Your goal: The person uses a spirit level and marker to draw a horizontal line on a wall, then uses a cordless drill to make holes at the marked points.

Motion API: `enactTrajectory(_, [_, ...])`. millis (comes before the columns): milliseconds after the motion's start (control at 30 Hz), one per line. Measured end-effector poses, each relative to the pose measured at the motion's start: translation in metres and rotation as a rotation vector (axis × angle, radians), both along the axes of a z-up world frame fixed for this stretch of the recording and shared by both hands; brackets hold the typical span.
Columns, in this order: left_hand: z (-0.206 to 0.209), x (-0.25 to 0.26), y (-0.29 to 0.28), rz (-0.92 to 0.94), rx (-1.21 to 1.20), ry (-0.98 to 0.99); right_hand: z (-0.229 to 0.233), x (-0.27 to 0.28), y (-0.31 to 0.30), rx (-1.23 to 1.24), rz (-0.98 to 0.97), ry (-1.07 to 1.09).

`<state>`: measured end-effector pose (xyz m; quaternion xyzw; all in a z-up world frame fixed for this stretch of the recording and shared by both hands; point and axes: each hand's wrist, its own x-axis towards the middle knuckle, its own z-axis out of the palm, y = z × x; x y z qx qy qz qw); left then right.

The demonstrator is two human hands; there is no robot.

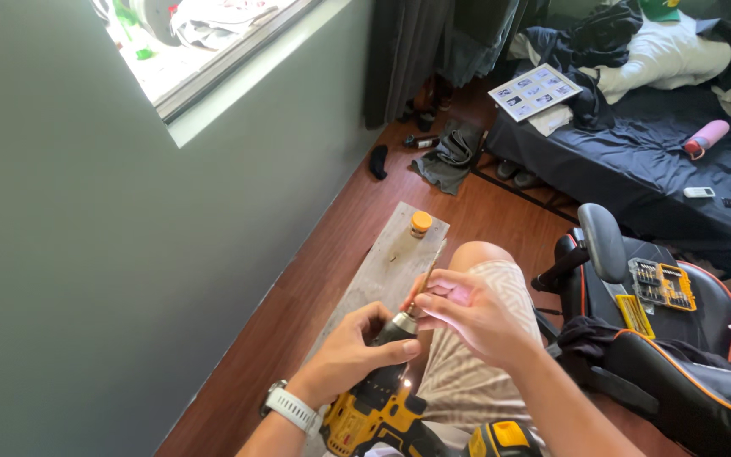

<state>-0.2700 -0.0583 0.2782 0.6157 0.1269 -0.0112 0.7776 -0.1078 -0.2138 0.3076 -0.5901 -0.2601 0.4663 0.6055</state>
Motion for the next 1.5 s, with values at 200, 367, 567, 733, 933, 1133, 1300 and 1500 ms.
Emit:
enactTrajectory(200, [-0.008, 0.013, -0.002, -0.076, -0.275, 0.051, 0.012, 0.008, -0.013, -0.055, 0.007, -0.072])
enactTrajectory(367, [-0.006, 0.02, 0.007, -0.118, -0.426, 0.116, 0.012, 0.012, -0.002, -0.052, 0.082, -0.209])
enactTrajectory(567, [-0.015, 0.018, 0.006, -0.025, -0.118, -0.04, -0.002, 0.014, 0.006, -0.043, 0.086, -0.13])
enactTrajectory(733, [-0.018, 0.015, 0.01, 0.046, -0.385, 0.003, -0.011, 0.013, 0.012, -0.084, 0.001, -0.022])
enactTrajectory(933, [-0.014, 0.009, 0.01, 0.03, -0.375, 0.031, -0.009, 0.007, 0.014, -0.071, 0.047, -0.055])
enactTrajectory(1133, [-0.018, 0.008, 0.003, 0.134, -0.106, -0.024, -0.003, 0.002, 0.013, -0.066, 0.049, -0.182])
enactTrajectory(1300, [-0.018, 0.006, 0.005, 0.042, -0.358, 0.017, 0.0, 0.001, 0.009, -0.052, 0.048, -0.198])
enactTrajectory(1500, [-0.014, 0.009, 0.006, -0.081, -0.536, 0.09, 0.0, 0.004, 0.004, 0.007, 0.073, -0.276])
